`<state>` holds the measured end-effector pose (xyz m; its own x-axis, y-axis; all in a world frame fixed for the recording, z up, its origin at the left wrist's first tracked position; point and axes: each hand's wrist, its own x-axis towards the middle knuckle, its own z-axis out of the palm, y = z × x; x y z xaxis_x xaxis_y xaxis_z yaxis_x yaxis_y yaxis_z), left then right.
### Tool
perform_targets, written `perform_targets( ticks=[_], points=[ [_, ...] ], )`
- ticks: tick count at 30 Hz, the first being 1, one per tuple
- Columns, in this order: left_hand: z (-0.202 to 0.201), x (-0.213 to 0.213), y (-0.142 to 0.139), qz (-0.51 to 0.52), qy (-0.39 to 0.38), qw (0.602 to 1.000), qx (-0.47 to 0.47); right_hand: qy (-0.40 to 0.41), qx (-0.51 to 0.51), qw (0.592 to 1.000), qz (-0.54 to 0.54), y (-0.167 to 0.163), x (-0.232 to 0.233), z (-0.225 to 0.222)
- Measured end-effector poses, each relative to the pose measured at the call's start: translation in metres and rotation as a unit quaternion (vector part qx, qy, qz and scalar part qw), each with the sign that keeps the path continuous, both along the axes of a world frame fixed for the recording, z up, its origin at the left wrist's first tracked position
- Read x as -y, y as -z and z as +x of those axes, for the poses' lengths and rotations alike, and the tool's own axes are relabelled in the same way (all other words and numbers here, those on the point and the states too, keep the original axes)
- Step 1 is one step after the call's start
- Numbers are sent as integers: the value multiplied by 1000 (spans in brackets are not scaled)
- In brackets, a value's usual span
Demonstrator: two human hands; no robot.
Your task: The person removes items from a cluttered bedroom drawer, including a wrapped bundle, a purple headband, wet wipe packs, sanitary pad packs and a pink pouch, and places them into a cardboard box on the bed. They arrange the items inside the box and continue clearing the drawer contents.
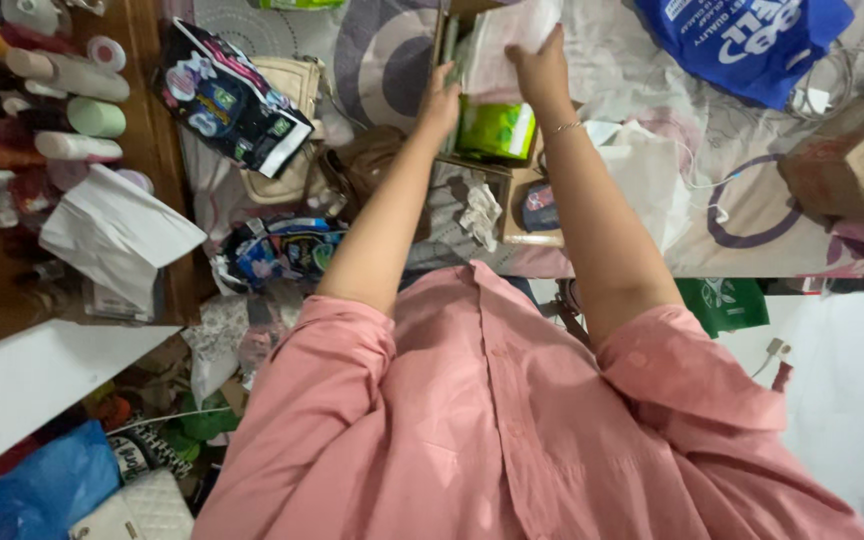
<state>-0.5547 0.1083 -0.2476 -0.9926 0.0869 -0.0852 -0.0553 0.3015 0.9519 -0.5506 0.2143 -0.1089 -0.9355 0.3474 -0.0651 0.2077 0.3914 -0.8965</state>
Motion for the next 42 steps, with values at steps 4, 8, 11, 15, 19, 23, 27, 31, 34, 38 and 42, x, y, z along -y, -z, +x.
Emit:
perform_targets(
  ticks=[4, 8, 11, 15, 19, 23, 27, 31, 34, 38, 42],
  points=[
    [-15, -4, 6, 210, -40, 973, 85, -14, 58, 986, 157, 14, 20, -6],
    [-19, -5, 15, 255, -34, 947, 193, -42, -86, 964, 249, 35, 33, -9],
    [-16, 1, 23, 271, -22, 931, 244, -64, -115, 959, 252, 51, 37, -13],
    [-11, 14, 32, 277, -20, 918, 282, -47, -46, 985, 162, 65, 38, -20],
    [-5, 11, 37, 331, -34, 886, 323, -20, -11, 994, 109, 69, 39, -26],
    [-1, 2, 41, 367, -74, 894, 246, -55, -15, 990, 130, 70, 47, -27],
    [-3, 9, 39, 298, -120, 911, 260, -86, -43, 983, 154, 73, 61, -29],
    [0, 23, 30, -54, -56, 990, 116, -89, 29, 983, 157, 74, 69, -32],
    [10, 19, 22, -52, -151, 985, 68, -96, 69, 976, 183, 74, 68, -32],
    [16, 6, 20, -20, -91, 980, 175, -82, 80, 978, 172, 70, 59, -29],
    [9, 6, 28, -23, -85, 949, 301, -77, 4, 986, 149, 71, 57, -30]
  ],
)
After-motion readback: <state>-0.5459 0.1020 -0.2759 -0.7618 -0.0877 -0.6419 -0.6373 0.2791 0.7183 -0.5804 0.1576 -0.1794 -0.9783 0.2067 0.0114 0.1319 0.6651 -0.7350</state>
